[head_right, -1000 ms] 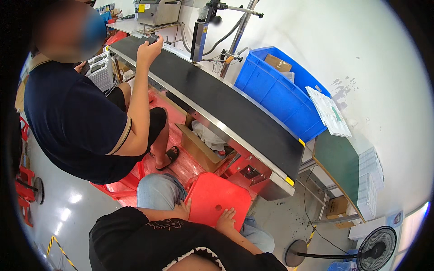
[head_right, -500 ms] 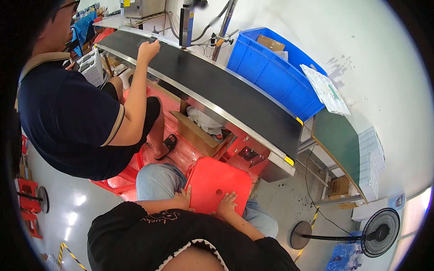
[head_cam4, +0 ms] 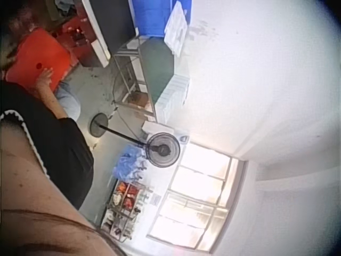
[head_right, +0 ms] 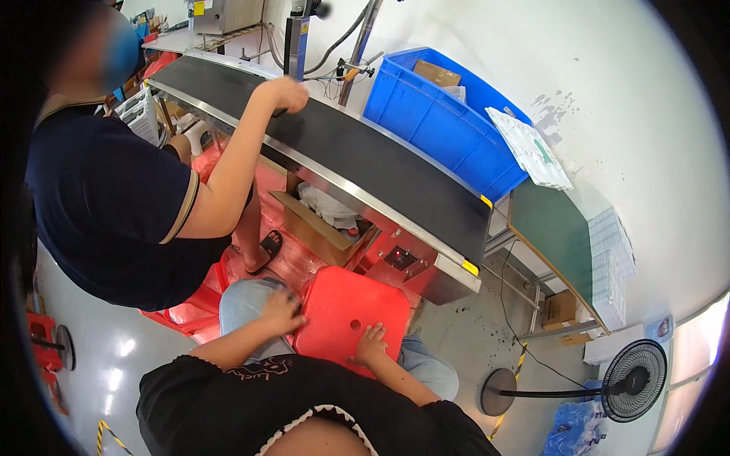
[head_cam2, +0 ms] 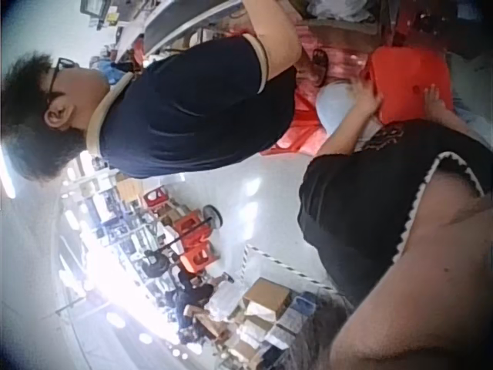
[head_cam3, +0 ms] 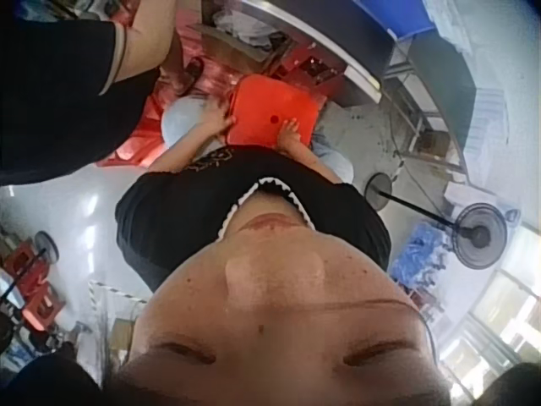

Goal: Packing black electronic components into white plastic trays and passing them to another worker on a conveyor belt.

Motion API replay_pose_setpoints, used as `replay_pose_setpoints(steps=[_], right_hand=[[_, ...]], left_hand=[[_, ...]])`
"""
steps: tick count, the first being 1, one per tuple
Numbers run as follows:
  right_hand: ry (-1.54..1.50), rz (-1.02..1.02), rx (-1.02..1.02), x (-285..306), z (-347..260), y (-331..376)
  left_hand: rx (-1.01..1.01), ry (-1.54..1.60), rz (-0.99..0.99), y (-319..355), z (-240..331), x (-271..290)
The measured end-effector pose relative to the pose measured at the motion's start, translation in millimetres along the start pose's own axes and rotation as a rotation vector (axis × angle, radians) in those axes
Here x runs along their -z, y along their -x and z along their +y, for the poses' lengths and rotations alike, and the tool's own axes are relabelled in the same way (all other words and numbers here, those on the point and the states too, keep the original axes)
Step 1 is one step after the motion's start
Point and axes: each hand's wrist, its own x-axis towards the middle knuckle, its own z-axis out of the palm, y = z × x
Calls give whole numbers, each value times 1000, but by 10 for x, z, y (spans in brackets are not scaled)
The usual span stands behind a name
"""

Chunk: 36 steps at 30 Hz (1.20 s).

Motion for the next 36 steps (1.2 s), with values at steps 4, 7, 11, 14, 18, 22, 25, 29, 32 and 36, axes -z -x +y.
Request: replay_pose_setpoints(steps=[4,7,11,14,18,22,25,29,32,36], right_hand=[[-19,-73,7,40,24,-62],[-76,-148,22,232,85,-183],[-368,-266,387,883,128,-123],[-337,-159,384,937,-63,-184],[-218,38,440,858,-482,-142],[158,206,465,410,-656,-112],[99,-294,726,1072,-637,-122],[-154,189,932,2170,-362,56],[-475,439,890,3071,-256,342],[-597,983,763,3658,-2,95]], left_hand=[[296,-72,321,-20,-309,380],[420,-86,304,-66,-331,461],[419,-196,173,-115,-385,389],[417,-203,201,-146,-404,374],[422,-171,176,-183,-431,348],[411,-182,170,-250,-394,348],[420,-174,152,-242,-440,332],[409,-147,92,-283,-441,342],[415,-182,93,-228,-424,378],[409,-174,147,-257,-430,312]])
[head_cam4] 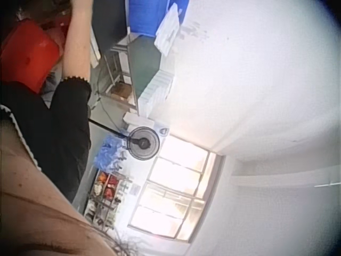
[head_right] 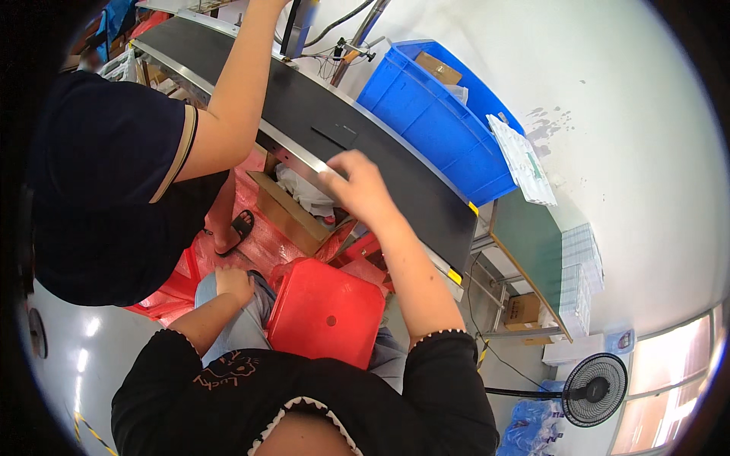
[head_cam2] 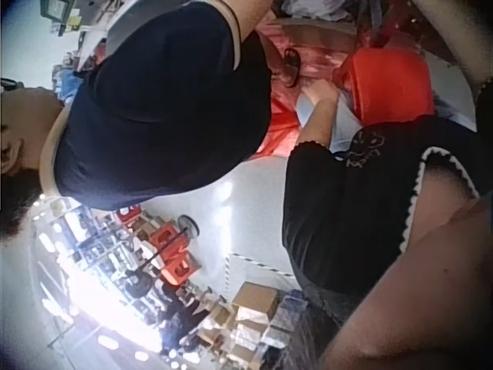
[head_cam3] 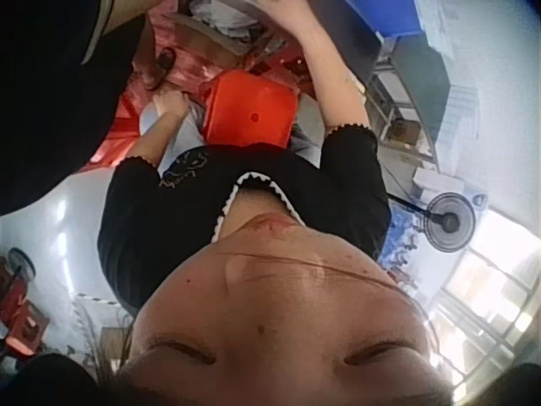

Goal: Packing black electronic components into white plastic trays and passing them to another worker on a conveyor belt.

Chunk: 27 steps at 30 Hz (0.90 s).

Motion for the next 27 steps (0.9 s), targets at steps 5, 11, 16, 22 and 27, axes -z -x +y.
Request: replay_pose_setpoints(steps=[5,11,16,22,27], right_hand=[[88,94,-266,-7,572,-382],[393,-48,-424,59,1003,-445],[460,-215,-435,318,1035,-335],[486,-305,-463,571,1231,-140],[531,-372,-483,709,1346,60]], left_hand=[[20,-25,-63,2,18,44],[17,-5,-33,-36,35,31],[25,-7,-28,-34,-6,8],[14,15,-20,-10,4,-28],[11,-41,-37,-12,-9,-59]])
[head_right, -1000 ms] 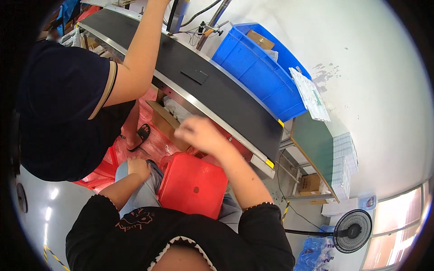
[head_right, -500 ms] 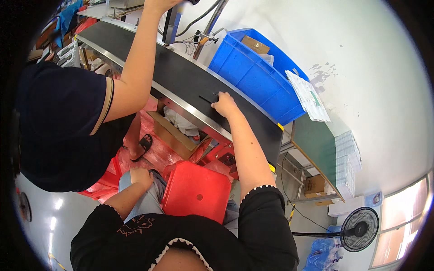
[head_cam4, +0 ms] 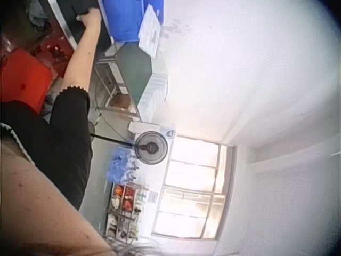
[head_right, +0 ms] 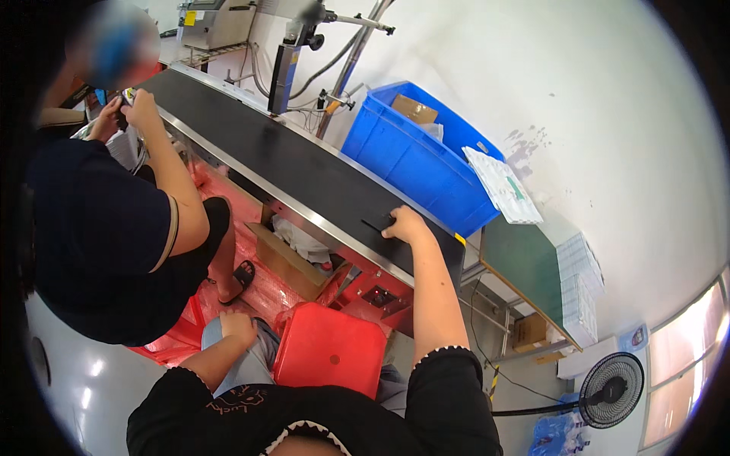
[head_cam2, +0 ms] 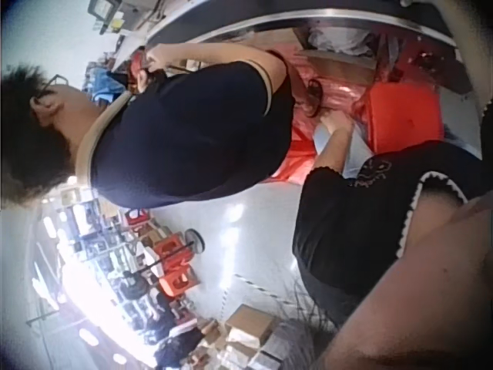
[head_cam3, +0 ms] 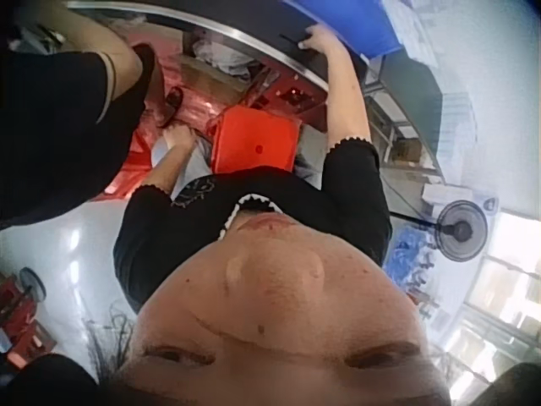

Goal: Packing black electronic components into white plastic trays and passing them to another worker on a conveyor belt.

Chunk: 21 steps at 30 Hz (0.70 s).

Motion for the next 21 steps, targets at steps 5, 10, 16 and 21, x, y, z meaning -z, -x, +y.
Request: replay_pose_setpoints(steps=[5,10,16,21], right_hand=[[-30,64,48,76,255,220],[-36,-4,-37,113,355,402],[33,74,-104,53,595,640],[83,195,-196,-36,735,925]], left_hand=[[10,12,10,-50,-31,-38],[31,-1,17,-6,-35,-12],[7,-10,-7,-13,27,-46],[4,-12,-10,6,34,-46]])
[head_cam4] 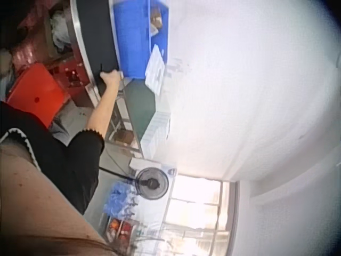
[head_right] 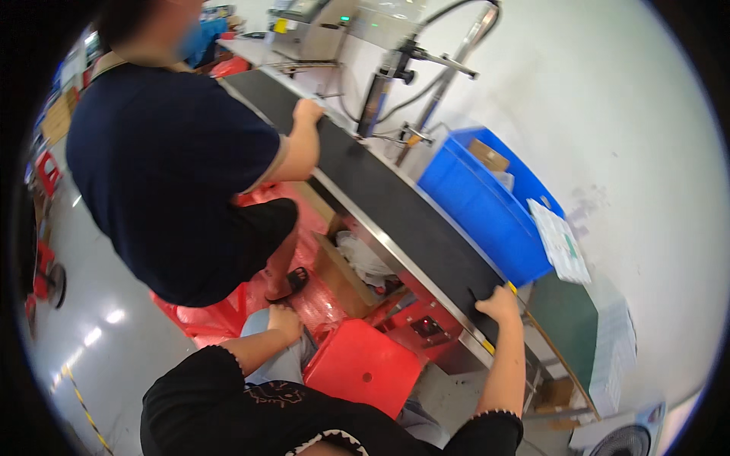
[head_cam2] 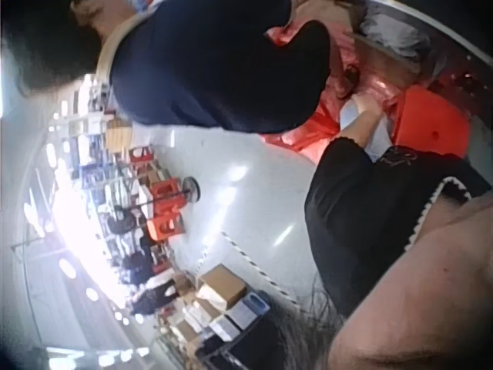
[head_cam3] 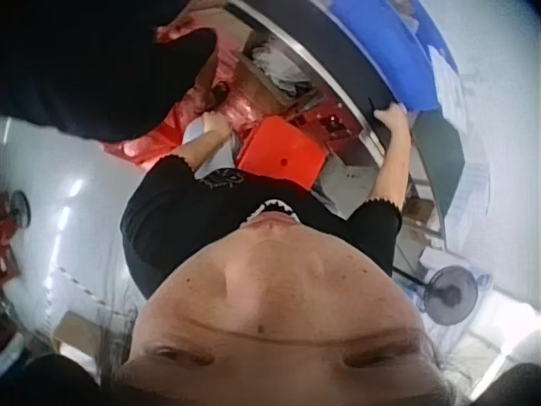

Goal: Packing black electronic components into white plastic trays and passing them to another worker on a conveyor belt.

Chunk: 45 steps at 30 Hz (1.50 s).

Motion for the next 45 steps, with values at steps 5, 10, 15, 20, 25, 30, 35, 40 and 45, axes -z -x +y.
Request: replay_pose_setpoints(steps=[5,10,15,20,25,30,35,40,45], right_hand=[[-121,132,165,32,-61,390],[-469,16,291,239,-911,1182],[-528,-267,621,-449,-1325,1554],[-633,-396,578,-1174,-1613,1989],[-656,-289,514,-1421,-1780,2305],[-601,-183,433,-1219,-1646,2460],[-557,-377,320,-771,-1350,2552],[-1352,-409,717,1150,-757,3044],[-1668,-386,1811,2038,-785,3183]], left_hand=[[-14,-79,-27,-16,24,-3],[-88,-4,52,181,18,321],[-150,410,353,274,34,83],[-359,1134,94,566,447,-4],[-103,1761,-863,1033,706,412],[-168,1545,-732,908,923,393],[-287,1745,-840,914,989,420],[-272,1776,-865,884,1242,468],[-145,1858,-817,970,936,491]])
